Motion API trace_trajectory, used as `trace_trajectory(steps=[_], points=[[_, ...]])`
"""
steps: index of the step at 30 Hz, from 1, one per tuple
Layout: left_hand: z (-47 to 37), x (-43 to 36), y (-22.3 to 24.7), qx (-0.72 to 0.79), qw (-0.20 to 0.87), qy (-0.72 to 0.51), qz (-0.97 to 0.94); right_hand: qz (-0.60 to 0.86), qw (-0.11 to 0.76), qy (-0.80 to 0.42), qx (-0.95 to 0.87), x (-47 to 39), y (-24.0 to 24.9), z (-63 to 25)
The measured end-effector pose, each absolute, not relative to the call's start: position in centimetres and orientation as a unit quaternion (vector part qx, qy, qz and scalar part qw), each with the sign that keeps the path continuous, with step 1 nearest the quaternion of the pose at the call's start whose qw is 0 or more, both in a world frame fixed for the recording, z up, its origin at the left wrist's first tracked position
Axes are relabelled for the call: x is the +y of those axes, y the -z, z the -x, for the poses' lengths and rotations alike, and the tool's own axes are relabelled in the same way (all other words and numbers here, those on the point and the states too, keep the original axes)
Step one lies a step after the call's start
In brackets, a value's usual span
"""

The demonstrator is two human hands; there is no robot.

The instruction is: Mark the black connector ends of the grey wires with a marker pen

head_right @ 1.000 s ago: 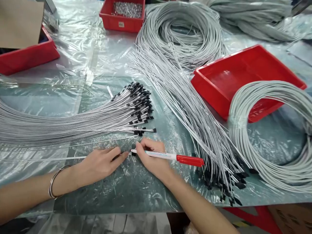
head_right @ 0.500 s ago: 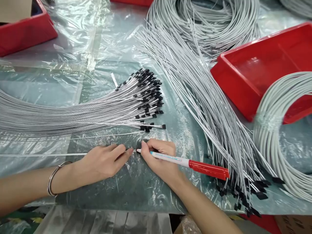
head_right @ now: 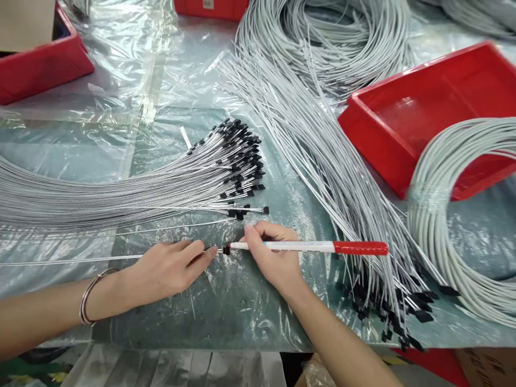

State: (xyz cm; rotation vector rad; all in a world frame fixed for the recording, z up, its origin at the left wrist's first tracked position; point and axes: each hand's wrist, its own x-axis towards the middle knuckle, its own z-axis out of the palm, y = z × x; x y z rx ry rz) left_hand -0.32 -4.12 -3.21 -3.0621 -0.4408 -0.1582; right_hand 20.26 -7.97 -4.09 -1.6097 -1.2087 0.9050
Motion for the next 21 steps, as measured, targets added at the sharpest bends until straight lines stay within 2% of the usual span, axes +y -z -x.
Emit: trace_trajectory(steps=[3,6,12,16,21], points=[[0.3,-4.2,2.9,-0.125,0.006,0.063,0.99,0.633,0.525,-0.387,-0.417,-7.9,4.5,-21.2],[0.1,-4.4,2.7,-0.124,0.013,0.066,0.99,0.618,0.544,-0.4,-0.402,-7.9,4.4,-21.5],[-0.2,-4.6,2.8,-0.153,0.043,0.04,0.986,0.585,0.46,-0.439,-0.503,-8.2,3.5,-20.3],[-0.3,-4.7,2.7,-0.158,0.051,0.025,0.986,0.605,0.418,-0.389,-0.555,-8.4,3.9,-19.6],[-0.3,-4.8,2.8,-0.152,0.054,0.024,0.987,0.603,0.415,-0.319,-0.602,-8.7,4.5,-19.4]])
